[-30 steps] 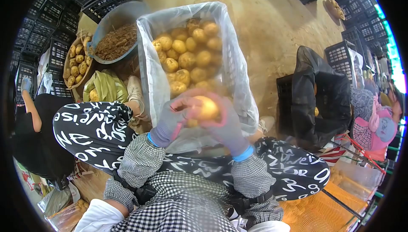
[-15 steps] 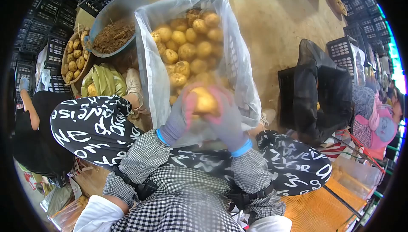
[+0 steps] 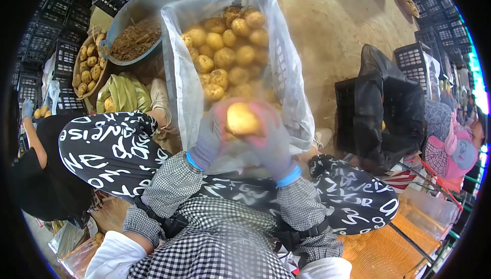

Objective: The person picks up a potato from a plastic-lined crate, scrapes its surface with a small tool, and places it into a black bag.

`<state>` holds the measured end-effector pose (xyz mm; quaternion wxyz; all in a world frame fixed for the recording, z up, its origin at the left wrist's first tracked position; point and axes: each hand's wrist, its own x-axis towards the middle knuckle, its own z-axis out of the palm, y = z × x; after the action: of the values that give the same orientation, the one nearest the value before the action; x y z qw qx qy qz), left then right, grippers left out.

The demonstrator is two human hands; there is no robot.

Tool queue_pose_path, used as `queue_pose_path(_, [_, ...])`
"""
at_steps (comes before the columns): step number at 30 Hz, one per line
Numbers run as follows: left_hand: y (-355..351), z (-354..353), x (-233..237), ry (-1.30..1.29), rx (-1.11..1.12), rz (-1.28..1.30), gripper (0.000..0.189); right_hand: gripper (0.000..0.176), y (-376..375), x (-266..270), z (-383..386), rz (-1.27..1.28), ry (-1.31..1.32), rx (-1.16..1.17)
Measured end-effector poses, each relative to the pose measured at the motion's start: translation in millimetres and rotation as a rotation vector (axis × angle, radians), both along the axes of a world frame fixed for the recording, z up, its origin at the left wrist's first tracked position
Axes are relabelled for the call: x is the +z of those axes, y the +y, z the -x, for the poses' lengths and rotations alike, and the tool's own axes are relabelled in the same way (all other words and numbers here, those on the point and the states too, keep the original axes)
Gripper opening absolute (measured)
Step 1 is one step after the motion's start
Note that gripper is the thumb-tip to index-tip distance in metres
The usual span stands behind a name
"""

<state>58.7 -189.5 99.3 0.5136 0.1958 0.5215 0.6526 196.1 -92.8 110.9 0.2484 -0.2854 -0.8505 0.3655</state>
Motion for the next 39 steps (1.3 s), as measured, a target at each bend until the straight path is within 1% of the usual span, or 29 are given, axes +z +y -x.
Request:
queue_pose_path(1, [1,1,2,-0.027,0.009,-0.027,0.058,0.065,1,0,1,0.007,0.005,0.005])
queue_pose_path(2, [-1,3,-9,0.003,-0.005,-0.073,0.059,0.064,1,0,2,0.014,0.008,0.009])
queue_pose_path(3, [2,6,-7,0.034,-0.02,-0.12,0.06,0.066,3,-1,2,-0.014,0.015,0.028])
queue_pose_path(5, [2,7,0,-0.076,-0.07,-0.007,0.063,0.07,8,-4,0,-0.073,0.025,0.066])
queue_pose_path(6, [3,8,6,-0.132,-0.095,0.05,0.065,0.068,10,-2,0,-0.013,0.026,0.05])
queue_pose_path(8, [6,10,7,-0.149,-0.071,-0.069,0.07,0.065,14,4,0,0.105,0.027,0.02])
queue_pose_path(9, [7,11,8,-0.157,-0.061,-0.128,0.072,0.062,17,5,-3,0.291,0.07,-0.001])
queue_pose_path(11, [8,10,13,-0.204,-0.007,-0.118,0.079,0.057,22,5,-10,0.663,0.158,-0.043])
queue_pose_path(12, [8,10,16,-0.226,0.021,-0.114,0.082,0.057,21,11,-7,0.791,0.169,-0.054])
queue_pose_path(13, [9,10,13,-0.149,-0.011,-0.122,0.084,0.057,19,21,-3,0.918,0.179,-0.064])
queue_pose_path(15, [10,12,3,0.009,-0.076,-0.141,0.087,0.059,16,23,0,1.059,0.215,-0.066])
queue_pose_path(18, [9,14,-5,0.045,-0.126,-0.149,0.09,0.065,16,6,1,1.061,0.269,-0.02])
queue_pose_path(20, [7,13,-3,0.084,-0.098,-0.206,0.078,0.071,18,5,-2,1.021,0.252,0.021])
queue_pose_path(21, [6,13,-4,0.119,-0.084,-0.227,0.073,0.069,18,10,-1,1.131,0.261,0.007])
queue_pose_path(22, [6,13,-6,0.149,-0.07,-0.247,0.069,0.069,20,13,-1,1.157,0.254,0.035])
queue_pose_path(24, [2,18,-4,-0.045,-0.083,-0.115,0.072,0.069,21,17,-3,1.214,0.235,0.084])
queue_pose_path(26, [1,19,-4,-0.151,-0.076,-0.052,0.072,0.062,15,21,-3,1.274,0.318,0.015])
queue_pose_path(27, [4,20,-5,-0.154,-0.061,-0.065,0.069,0.059,13,22,-2,1.3,0.362,-0.016])
queue_pose_path(29, [5,17,-2,-0.177,-0.053,-0.108,0.058,0.066,16,18,-6,1.311,0.392,0.043])
queue_pose_path(30, [4,13,14,-0.198,-0.062,-0.138,0.049,0.069,17,14,-8,1.316,0.406,0.072])
queue_pose_path(31, [4,10,22,-0.219,-0.07,-0.167,0.04,0.068,18,10,-9,1.334,0.436,0.074])
queue_pose_path(34, [4,7,13,0.09,-0.009,-0.252,0.038,0.066,17,7,-11,1.38,0.492,0.096])
queue_pose_path(36, [1,10,4,0.006,-0.007,-0.255,0.038,0.067,15,14,-8,1.4,0.488,0.139])
queue_pose_path(37, [-1,12,-1,-0.034,-0.006,-0.256,0.037,0.068,15,12,-8,1.363,0.462,0.112])
queue_pose_path(39, [0,14,-6,-0.232,0.087,-0.212,0.04,0.07,13,9,-5,1.287,0.413,0.064])
